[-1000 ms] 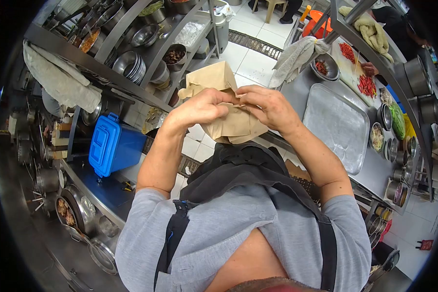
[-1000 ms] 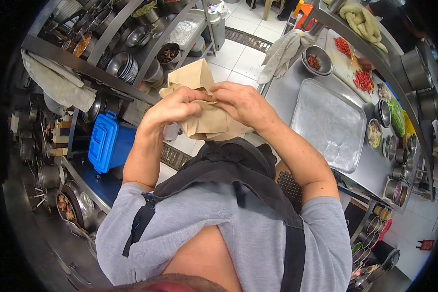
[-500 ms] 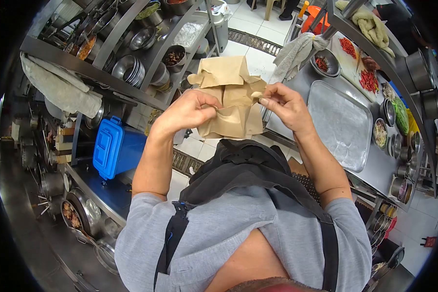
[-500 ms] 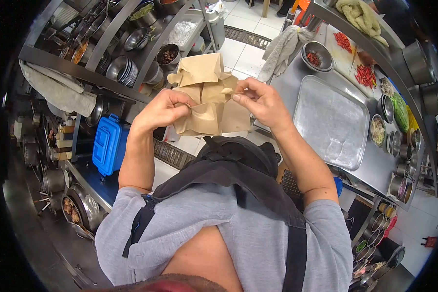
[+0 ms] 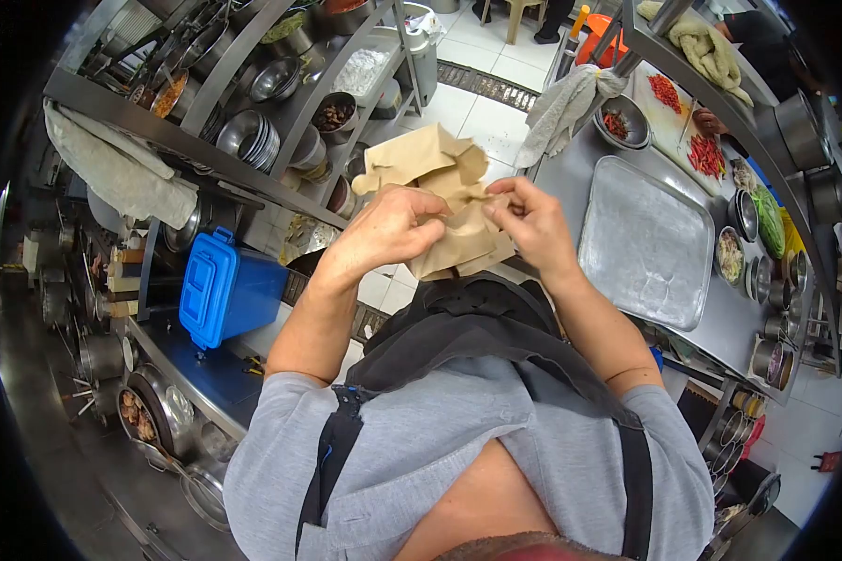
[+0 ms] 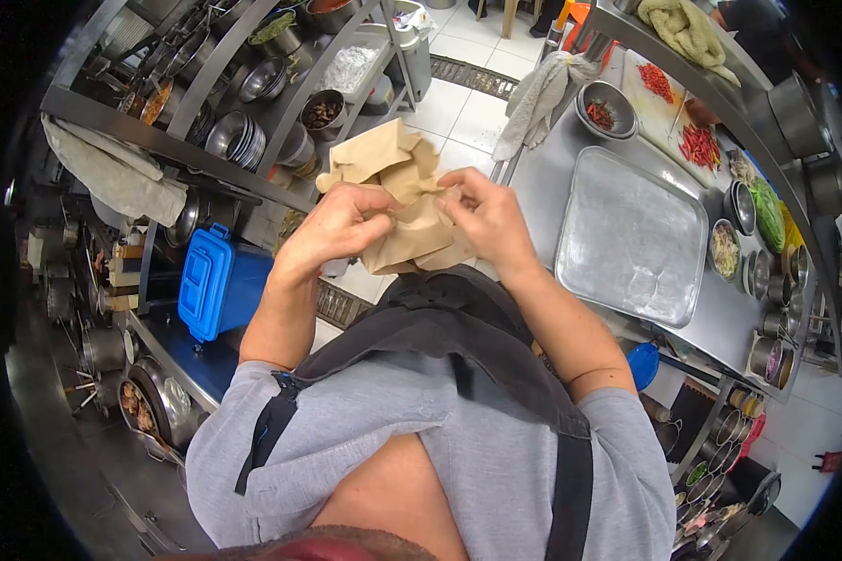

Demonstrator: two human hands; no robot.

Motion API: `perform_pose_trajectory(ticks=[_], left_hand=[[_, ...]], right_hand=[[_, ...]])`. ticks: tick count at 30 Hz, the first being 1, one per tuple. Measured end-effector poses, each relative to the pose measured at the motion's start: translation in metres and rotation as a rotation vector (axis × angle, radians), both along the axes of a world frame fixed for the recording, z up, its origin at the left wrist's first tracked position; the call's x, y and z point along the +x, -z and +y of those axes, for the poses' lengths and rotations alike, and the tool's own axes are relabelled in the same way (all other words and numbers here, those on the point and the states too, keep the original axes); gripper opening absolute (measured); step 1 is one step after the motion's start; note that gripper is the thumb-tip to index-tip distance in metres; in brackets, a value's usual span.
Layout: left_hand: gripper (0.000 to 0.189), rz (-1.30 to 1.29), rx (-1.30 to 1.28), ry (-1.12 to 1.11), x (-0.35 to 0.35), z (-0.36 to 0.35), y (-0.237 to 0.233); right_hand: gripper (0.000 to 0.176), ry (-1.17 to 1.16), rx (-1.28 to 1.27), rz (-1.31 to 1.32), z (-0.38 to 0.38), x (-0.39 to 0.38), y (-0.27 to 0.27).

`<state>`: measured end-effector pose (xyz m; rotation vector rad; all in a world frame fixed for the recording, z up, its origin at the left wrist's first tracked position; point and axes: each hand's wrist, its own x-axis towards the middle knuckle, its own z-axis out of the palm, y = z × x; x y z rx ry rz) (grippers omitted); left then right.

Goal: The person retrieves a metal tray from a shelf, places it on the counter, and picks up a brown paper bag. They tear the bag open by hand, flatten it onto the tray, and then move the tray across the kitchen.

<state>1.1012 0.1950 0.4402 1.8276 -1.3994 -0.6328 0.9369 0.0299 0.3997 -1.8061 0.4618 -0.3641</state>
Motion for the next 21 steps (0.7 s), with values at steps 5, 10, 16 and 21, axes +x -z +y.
perform_pose_trajectory(ticks=[5,10,16,21], left_hand=[[0.028,0.056,0.087,-0.072,0.001,0.006,-0.006],[0.030,0.169,0.171,-0.039,0.009,0.009,0.002],[0.058,0.776,0.210,-0.082,0.031,-0.012,0.044],[0.041,1.177,0.034,-0.086,0.029,-0.005,0.091]], right_hand=[[0.018,0.088,0.033,-0.199,0.001,0.000,-0.006],[0.017,0.076,-0.339,-0.193,0.005,-0.002,-0.031],[0.008,-0.125,-0.691,-0.282,0.016,0.020,-0.026],[0.009,-0.375,-0.727,-0.271,0.034,0.042,-0.022]])
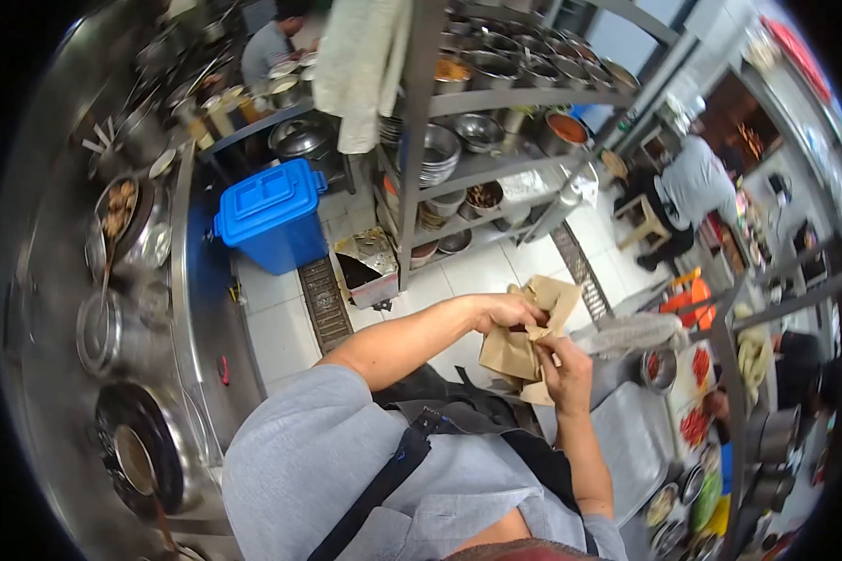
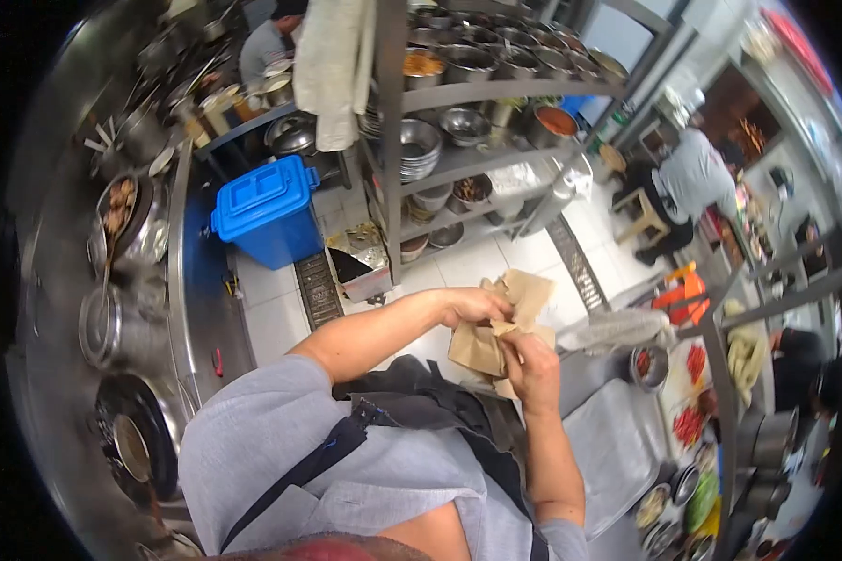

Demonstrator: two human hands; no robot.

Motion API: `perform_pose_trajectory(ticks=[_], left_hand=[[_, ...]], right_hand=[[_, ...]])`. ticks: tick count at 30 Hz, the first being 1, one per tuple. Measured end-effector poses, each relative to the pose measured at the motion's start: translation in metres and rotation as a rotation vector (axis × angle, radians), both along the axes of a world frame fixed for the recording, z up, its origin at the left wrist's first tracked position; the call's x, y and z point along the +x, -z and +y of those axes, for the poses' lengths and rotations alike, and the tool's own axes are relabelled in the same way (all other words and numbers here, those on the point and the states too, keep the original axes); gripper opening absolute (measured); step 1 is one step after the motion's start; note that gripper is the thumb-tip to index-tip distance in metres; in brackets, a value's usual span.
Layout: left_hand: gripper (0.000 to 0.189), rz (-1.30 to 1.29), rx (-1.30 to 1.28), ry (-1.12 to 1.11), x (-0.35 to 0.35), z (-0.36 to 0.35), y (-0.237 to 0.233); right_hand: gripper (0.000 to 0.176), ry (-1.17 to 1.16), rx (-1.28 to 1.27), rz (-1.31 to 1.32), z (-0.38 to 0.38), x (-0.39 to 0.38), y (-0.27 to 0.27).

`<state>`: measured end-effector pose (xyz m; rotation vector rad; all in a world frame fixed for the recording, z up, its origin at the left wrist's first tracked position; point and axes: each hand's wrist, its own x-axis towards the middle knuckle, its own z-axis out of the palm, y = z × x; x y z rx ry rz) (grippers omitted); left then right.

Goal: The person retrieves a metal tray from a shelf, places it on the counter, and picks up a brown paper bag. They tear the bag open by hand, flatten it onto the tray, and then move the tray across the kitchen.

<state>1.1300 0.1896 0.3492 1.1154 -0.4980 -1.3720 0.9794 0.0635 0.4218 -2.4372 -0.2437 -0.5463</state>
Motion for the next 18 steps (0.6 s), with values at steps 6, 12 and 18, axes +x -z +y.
perform_pose_trajectory(ticks=[6,12,18], left_hand=[[0.027,0.052,0.217,-0.008,-0.004,0.055,-0.037],[0.047,-0.240,0.402,-0.297,0.006,0.070,0.088],[0.035,0.063,0.244,-0.298,-0.013,0.069,0.083]], right_hand=[[0.010,-0.201,-0.032,0.066,0.030,0.024,-0.007],[0.010,-0.302,-0.107,0.129,0.052,0.027,0.015],[0.018,-0.336,0.074,-0.093,0.037,0.010,0.026]])
